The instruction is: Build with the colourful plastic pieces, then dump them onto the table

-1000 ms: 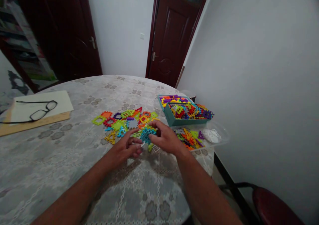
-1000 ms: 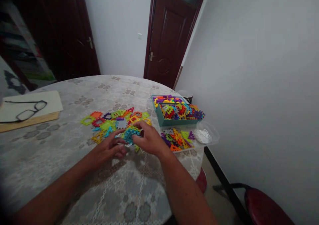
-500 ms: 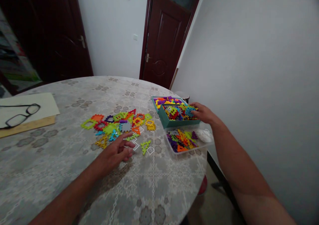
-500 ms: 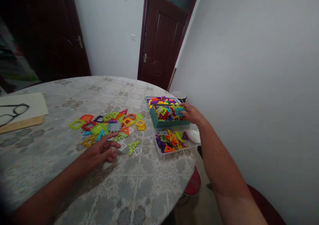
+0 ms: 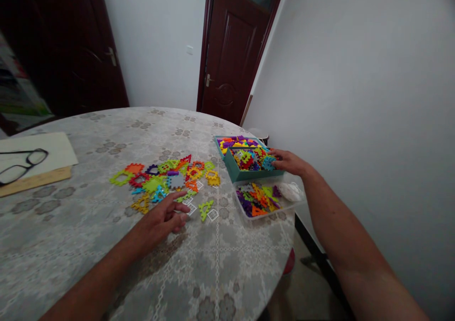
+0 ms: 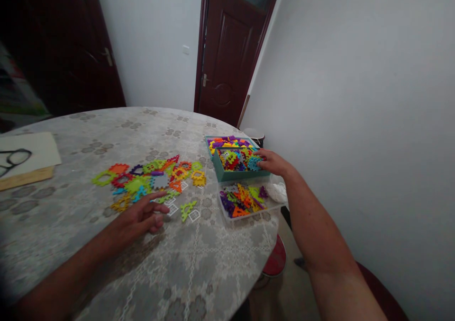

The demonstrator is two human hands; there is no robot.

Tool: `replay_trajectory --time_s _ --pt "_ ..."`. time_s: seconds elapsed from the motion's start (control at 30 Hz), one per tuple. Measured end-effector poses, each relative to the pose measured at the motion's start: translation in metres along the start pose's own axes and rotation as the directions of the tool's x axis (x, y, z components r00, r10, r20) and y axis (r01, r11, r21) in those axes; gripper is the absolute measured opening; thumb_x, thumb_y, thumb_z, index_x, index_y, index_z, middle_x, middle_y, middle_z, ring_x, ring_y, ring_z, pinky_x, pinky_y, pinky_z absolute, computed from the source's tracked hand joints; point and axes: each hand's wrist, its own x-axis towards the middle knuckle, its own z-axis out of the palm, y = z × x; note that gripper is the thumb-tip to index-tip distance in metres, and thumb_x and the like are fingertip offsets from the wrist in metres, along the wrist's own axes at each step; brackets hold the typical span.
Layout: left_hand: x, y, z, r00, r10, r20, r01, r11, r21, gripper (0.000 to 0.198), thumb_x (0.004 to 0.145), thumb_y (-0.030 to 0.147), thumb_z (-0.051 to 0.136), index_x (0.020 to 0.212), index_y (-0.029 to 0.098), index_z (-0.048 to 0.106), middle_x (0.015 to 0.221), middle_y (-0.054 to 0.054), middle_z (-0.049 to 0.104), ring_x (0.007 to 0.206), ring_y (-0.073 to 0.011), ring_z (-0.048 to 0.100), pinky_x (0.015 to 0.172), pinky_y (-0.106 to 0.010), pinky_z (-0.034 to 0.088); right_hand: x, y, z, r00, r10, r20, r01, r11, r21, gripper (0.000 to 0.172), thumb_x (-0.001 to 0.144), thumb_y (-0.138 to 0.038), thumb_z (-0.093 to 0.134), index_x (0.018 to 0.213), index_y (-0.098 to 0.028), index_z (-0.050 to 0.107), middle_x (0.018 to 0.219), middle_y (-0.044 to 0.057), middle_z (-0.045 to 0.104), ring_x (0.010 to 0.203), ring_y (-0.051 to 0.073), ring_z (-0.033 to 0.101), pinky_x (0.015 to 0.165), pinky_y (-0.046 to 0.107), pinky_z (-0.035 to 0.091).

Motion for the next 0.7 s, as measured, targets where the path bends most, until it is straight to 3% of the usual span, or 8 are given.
replay_trajectory --time_s 0.17,0.27,0.47,0.7 --pt "-0.001 0.002 0.000 0.999 -0.021 0.030 0.022 1.000 -0.008 0.081 0.079 0.050 0.083 0.149 0.024 0.052 0.114 -0.011 0.070 0.086 -0.0224 0.070 0.078 -0.041 0.060 0.007 0.001 0.011 0.990 -0.096 -0.099 0.072 0.972 -0.222 0.058 0.078 -0.008 0.066 0.135 -0.018 0.075 0.139 0.014 0.071 0.125 0.029 0.068 0.115 0.044 0.050" --pt "-0.001 0.000 0.000 0.999 -0.008 0.037 0.009 1.000 -0.008 0.079 0.079 0.049 0.082 0.148 0.024 0.053 0.114 -0.010 0.070 0.085 -0.0221 0.070 0.078 -0.041 0.060 0.008 -0.001 0.022 0.981 -0.125 -0.150 0.068 0.939 -0.337 0.060 0.078 -0.004 0.062 0.136 -0.016 0.073 0.143 0.016 0.068 0.132 0.029 0.063 0.120 0.045 0.045" --pt "-0.001 0.000 0.000 0.999 0.021 0.035 -0.021 1.000 0.002 0.078 0.079 0.048 0.083 0.148 0.025 0.056 0.113 -0.011 0.072 0.084 -0.0230 0.071 0.077 -0.042 0.061 -0.002 -0.006 0.034 0.976 -0.119 -0.180 0.041 0.921 -0.386 0.039 0.082 -0.009 0.059 0.116 -0.017 0.075 0.124 0.013 0.074 0.116 0.026 0.066 0.107 0.039 0.050" --pt "-0.004 0.003 0.001 0.999 0.017 0.036 -0.017 1.000 0.009 0.078 0.079 0.051 0.084 0.148 0.027 0.057 0.113 -0.011 0.072 0.087 -0.0241 0.072 0.079 -0.042 0.062 -0.002 -0.008 0.023 0.963 -0.105 -0.248 0.007 0.929 -0.369 0.030 0.084 -0.015 0.055 0.109 -0.018 0.072 0.107 0.010 0.073 0.095 0.023 0.065 0.090 0.033 0.052"
